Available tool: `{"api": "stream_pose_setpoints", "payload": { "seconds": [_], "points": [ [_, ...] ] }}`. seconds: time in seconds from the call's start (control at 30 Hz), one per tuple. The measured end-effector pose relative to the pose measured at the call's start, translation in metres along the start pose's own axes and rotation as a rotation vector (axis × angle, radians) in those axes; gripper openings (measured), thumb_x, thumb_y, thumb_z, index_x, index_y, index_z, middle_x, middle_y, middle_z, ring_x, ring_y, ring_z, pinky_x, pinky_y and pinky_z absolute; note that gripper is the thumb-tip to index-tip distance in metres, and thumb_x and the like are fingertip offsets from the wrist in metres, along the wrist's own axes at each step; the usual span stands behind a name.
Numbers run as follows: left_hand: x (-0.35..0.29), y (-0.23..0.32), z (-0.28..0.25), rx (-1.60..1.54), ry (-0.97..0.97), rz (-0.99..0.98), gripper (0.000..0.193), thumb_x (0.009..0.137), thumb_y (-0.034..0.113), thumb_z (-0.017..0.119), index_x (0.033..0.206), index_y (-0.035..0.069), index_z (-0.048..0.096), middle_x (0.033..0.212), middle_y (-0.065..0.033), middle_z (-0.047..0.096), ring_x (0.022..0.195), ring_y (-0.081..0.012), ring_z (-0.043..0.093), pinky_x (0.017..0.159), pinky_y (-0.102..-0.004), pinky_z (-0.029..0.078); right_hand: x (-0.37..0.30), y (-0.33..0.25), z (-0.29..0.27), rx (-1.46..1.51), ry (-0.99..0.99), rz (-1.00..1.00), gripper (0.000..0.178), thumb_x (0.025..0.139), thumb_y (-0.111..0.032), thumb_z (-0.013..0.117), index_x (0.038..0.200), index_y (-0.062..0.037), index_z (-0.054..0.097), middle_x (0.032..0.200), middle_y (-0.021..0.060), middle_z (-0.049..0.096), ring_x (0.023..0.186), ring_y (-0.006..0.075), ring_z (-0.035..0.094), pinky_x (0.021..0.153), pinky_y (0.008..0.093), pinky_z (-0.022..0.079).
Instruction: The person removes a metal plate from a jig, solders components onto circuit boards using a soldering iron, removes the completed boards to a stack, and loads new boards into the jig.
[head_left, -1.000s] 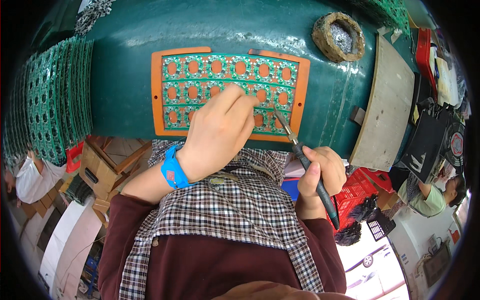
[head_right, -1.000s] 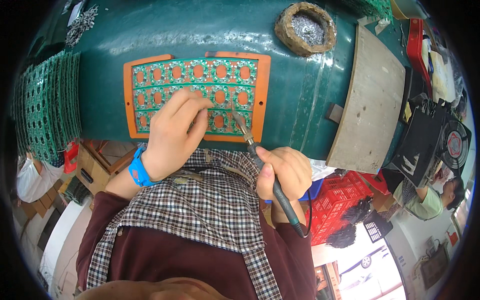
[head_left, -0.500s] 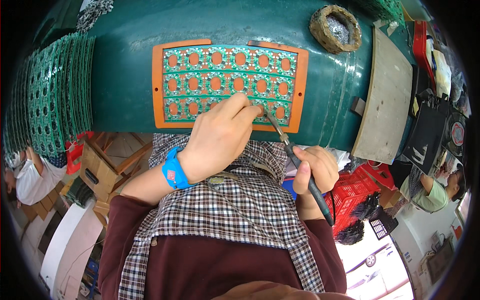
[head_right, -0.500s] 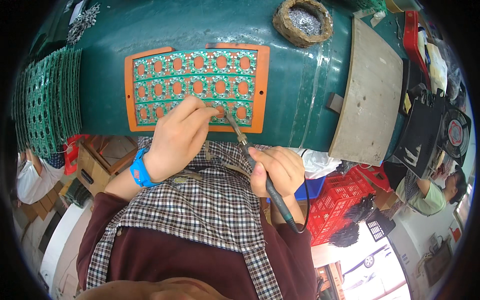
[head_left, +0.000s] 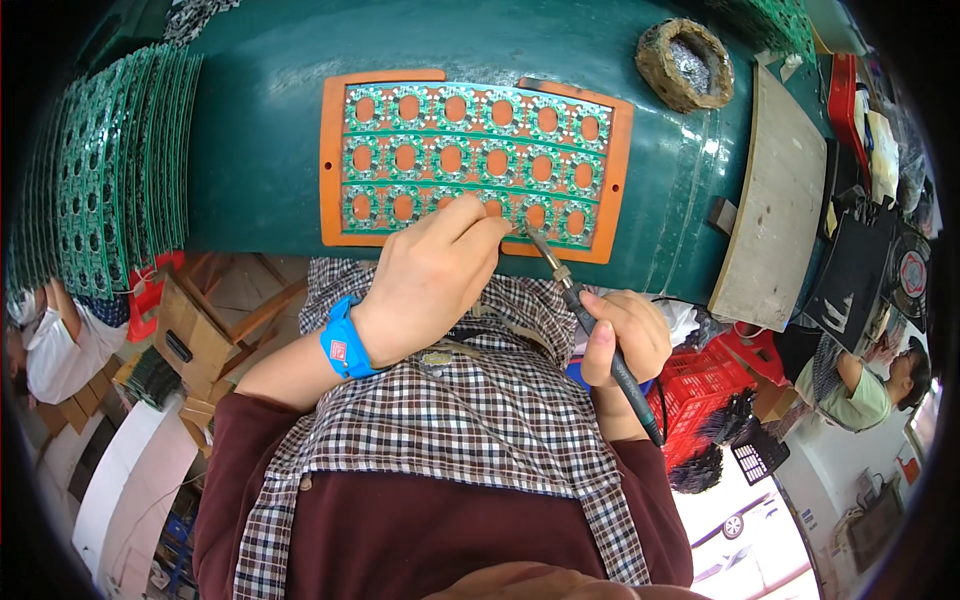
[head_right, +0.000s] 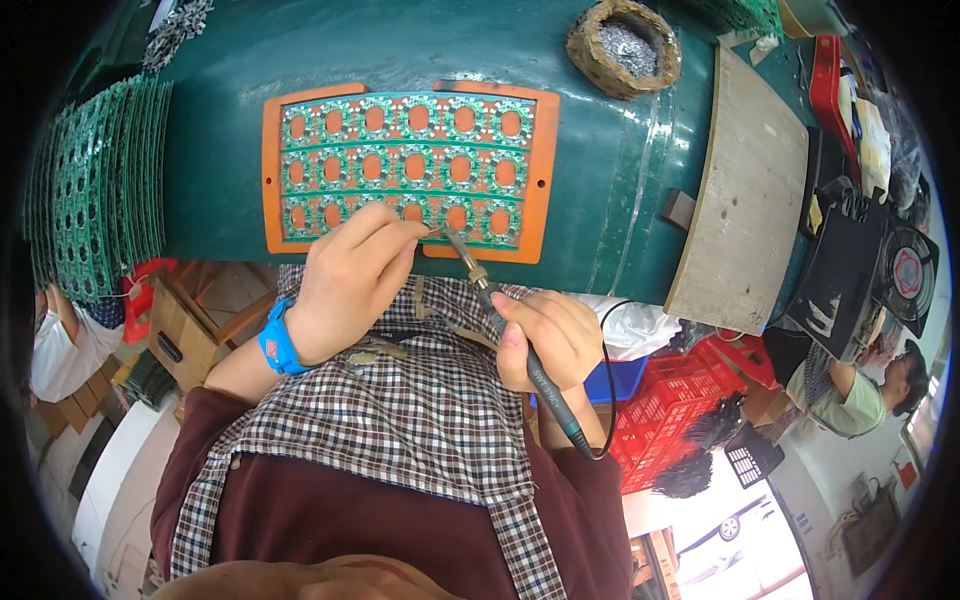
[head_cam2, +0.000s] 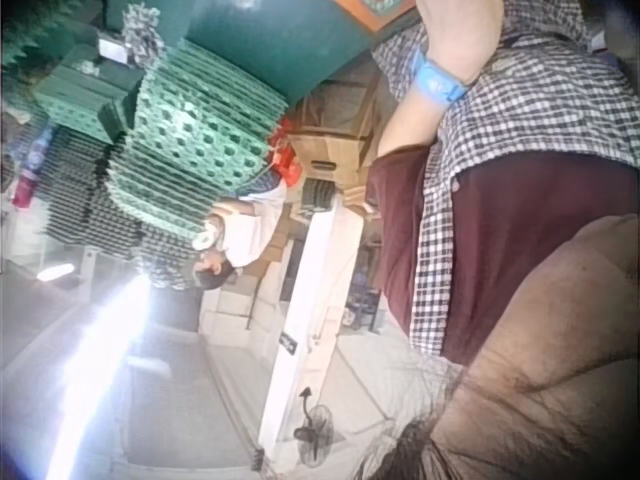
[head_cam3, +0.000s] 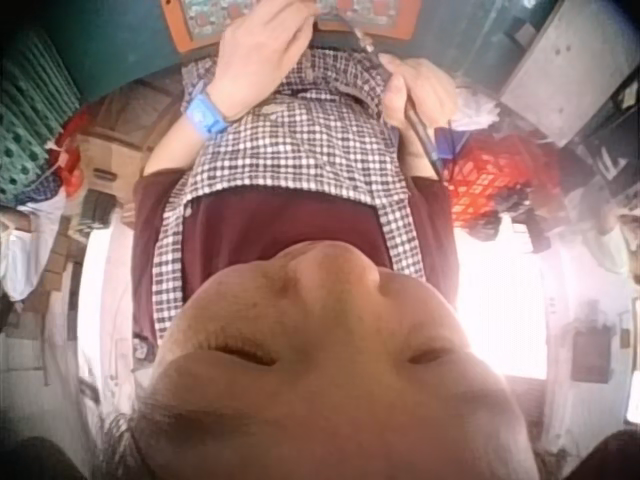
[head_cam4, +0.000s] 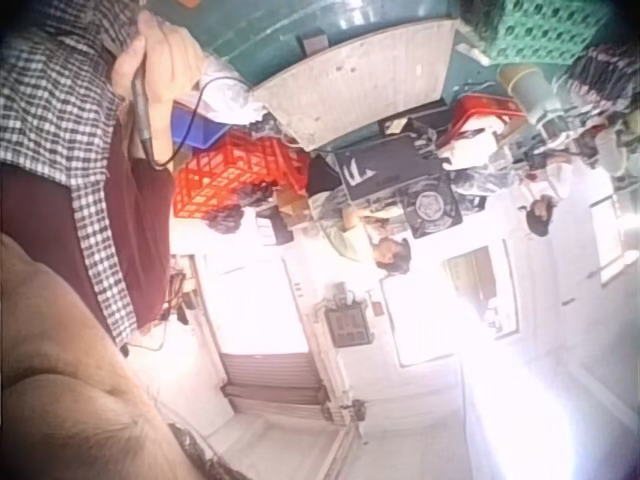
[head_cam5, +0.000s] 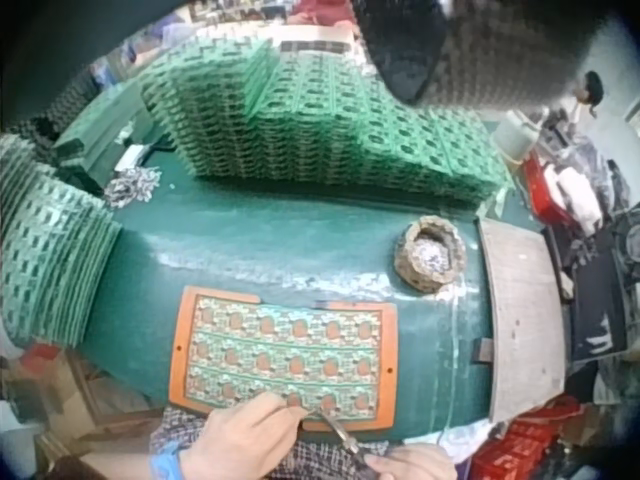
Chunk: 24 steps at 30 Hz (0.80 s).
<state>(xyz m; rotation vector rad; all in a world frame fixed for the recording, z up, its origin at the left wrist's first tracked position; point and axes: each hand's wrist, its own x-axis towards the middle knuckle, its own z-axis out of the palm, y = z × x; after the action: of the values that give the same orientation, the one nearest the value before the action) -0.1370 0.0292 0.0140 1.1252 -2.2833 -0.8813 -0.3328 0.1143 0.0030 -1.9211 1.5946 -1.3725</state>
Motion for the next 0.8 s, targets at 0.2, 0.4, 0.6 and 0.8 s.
{"api": "stream_pose_setpoints", "payload": {
  "seconds": [0.2,0.4,0.6,0.8],
  "points": [
    [0.005,0.001,-0.005,0.067,0.091,-0.011,0.014,0.079,-0.001,0.065,0.092,0.004,0.064,0.079,-0.0056,0.055,0.064,-0.0215,0.057,0.054,-0.0327,0.046,0.002,-0.002,-0.005,0.006,0.049,0.005,0.015,0.077,-0.010,0.057,0.080,0.0022,0.066,0.060,0.0098,0.059,0.049,0.0211,0.058,0.046,0.0299,0.045],
    [0.022,-0.004,0.001,0.087,0.180,-0.029,0.012,0.079,0.001,0.065,0.090,0.004,0.063,0.078,-0.0062,0.055,0.061,-0.0218,0.056,0.053,-0.0327,0.044,0.020,0.002,-0.002,-0.029,0.014,0.066,0.014,0.077,-0.006,0.060,0.087,0.0036,0.066,0.064,0.0121,0.061,0.052,0.0224,0.060,0.048,0.0291,0.047],
    [0.026,-0.004,0.006,0.079,0.166,-0.050,0.012,0.080,0.002,0.066,0.091,0.004,0.063,0.078,-0.0070,0.054,0.060,-0.0231,0.056,0.053,-0.0333,0.045,0.026,0.003,0.001,-0.019,-0.020,0.073,0.013,0.078,-0.006,0.062,0.087,0.0026,0.067,0.065,0.0115,0.062,0.052,0.0217,0.060,0.048,0.0288,0.047],
    [0.026,-0.006,0.002,0.091,0.115,-0.048,0.016,0.078,0.002,0.066,0.094,0.005,0.064,0.079,-0.0062,0.055,0.061,-0.0225,0.057,0.053,-0.0326,0.045,0.025,0.002,-0.001,-0.018,-0.035,0.076,0.012,0.077,-0.006,0.063,0.085,0.0025,0.067,0.064,0.0113,0.062,0.052,0.0217,0.060,0.048,0.0286,0.047]
  ]
}}
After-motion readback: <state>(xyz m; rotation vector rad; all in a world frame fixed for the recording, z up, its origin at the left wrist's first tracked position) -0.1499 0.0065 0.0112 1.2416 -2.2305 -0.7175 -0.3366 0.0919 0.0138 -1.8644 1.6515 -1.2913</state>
